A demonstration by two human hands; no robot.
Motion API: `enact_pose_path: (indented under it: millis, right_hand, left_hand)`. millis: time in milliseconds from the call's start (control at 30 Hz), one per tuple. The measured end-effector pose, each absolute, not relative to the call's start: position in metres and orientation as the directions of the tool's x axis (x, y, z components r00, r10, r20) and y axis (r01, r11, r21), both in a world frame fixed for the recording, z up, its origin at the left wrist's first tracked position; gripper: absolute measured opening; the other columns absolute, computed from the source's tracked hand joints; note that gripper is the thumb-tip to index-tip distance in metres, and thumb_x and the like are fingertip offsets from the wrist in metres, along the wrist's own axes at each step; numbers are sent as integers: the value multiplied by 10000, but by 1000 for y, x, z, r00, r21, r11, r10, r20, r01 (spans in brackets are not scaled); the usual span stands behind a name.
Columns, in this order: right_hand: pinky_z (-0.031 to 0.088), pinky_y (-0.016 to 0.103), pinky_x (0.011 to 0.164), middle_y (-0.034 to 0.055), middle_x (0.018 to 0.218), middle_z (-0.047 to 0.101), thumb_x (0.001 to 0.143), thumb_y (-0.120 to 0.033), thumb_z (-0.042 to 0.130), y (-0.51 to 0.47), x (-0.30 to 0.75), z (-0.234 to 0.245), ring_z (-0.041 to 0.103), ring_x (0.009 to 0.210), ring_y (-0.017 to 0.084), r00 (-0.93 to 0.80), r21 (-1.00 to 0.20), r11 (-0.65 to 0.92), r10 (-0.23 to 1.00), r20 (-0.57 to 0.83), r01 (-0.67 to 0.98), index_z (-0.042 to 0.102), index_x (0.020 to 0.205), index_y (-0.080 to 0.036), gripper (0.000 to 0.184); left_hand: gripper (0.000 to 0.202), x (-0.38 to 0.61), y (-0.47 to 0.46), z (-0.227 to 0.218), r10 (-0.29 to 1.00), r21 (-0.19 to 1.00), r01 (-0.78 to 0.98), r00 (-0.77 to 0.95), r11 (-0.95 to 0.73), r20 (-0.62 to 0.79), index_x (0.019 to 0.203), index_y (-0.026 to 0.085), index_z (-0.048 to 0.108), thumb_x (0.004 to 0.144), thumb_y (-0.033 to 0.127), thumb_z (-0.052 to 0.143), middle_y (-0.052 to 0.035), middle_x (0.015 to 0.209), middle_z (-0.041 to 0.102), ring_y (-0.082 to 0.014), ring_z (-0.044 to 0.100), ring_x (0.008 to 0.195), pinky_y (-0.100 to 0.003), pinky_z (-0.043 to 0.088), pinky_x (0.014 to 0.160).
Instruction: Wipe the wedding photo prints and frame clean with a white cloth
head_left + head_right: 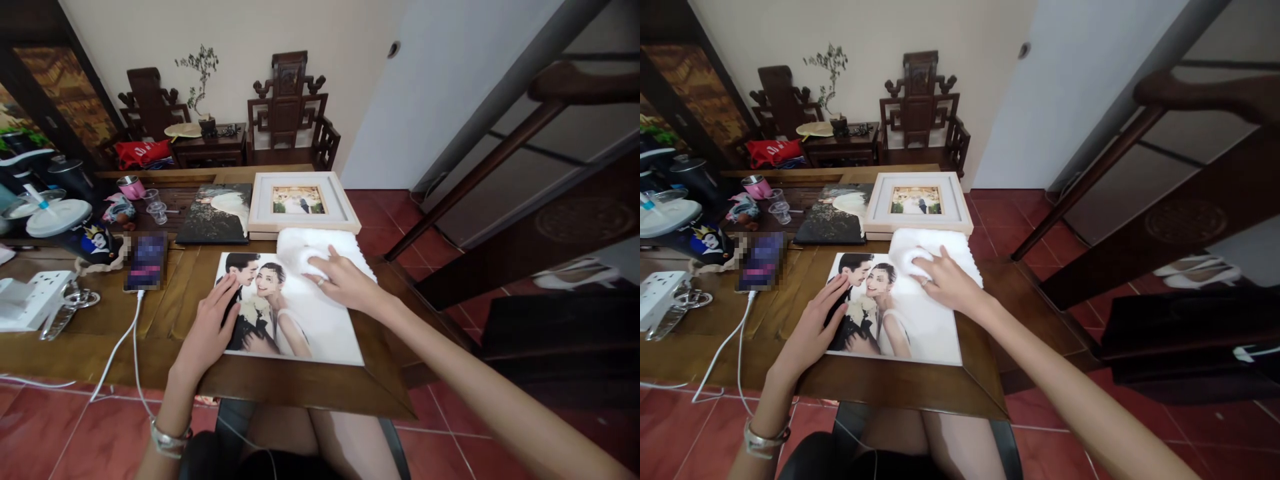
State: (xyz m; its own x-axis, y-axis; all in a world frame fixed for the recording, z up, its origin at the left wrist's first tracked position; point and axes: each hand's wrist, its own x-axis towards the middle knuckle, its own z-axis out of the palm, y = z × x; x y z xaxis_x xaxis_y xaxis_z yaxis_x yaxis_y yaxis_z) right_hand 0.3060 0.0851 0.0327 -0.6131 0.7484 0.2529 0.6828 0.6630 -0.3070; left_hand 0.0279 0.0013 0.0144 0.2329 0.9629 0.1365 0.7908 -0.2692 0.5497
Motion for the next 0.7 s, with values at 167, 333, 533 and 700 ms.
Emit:
enact_pose_path:
  millis: [167,333,533,700]
  right_hand:
    - [251,691,1093,215,1272,621,800,-40,453,31,306,27,316,1411,358,-645,-266,690,724,245,673,635,941,-143,252]
    - [197,713,1108,186,1438,493,666,-13,482,-55,306,29,248,1435,356,-707,-314,761,646,288,567,641,754,-176,244]
    - [211,657,1134,143,1458,482,663,-34,501,-69,303,40,302,1419,328,-773,-361,796,584,248,486,654,771,-193,245]
    - [227,662,1124,177,1180,686,782,-53,456,4,297,37,367,1389,323,-726,-348,748,651,222,565,664,930,-161,277]
  left_hand:
    - [461,28,1,13,962,549,790,227,-275,155,1460,250,365,1004,321,341,-93,1554,354,-223,265,1459,-502,282,1145]
    - [453,29,1,13,963,542,795,220,-271,158,1447,243,385,1004,331,344,-96,1552,356,-223,278,1454,-492,292,1143]
    - [465,28,1,14,960,519,808,244,-278,134,1470,263,343,1010,334,323,-88,1570,322,-221,245,1466,-518,269,1142]
    - [478,28,0,17,958,516,808,256,-284,127,1485,268,316,1012,338,315,-91,1577,305,-226,239,1467,-529,259,1142]
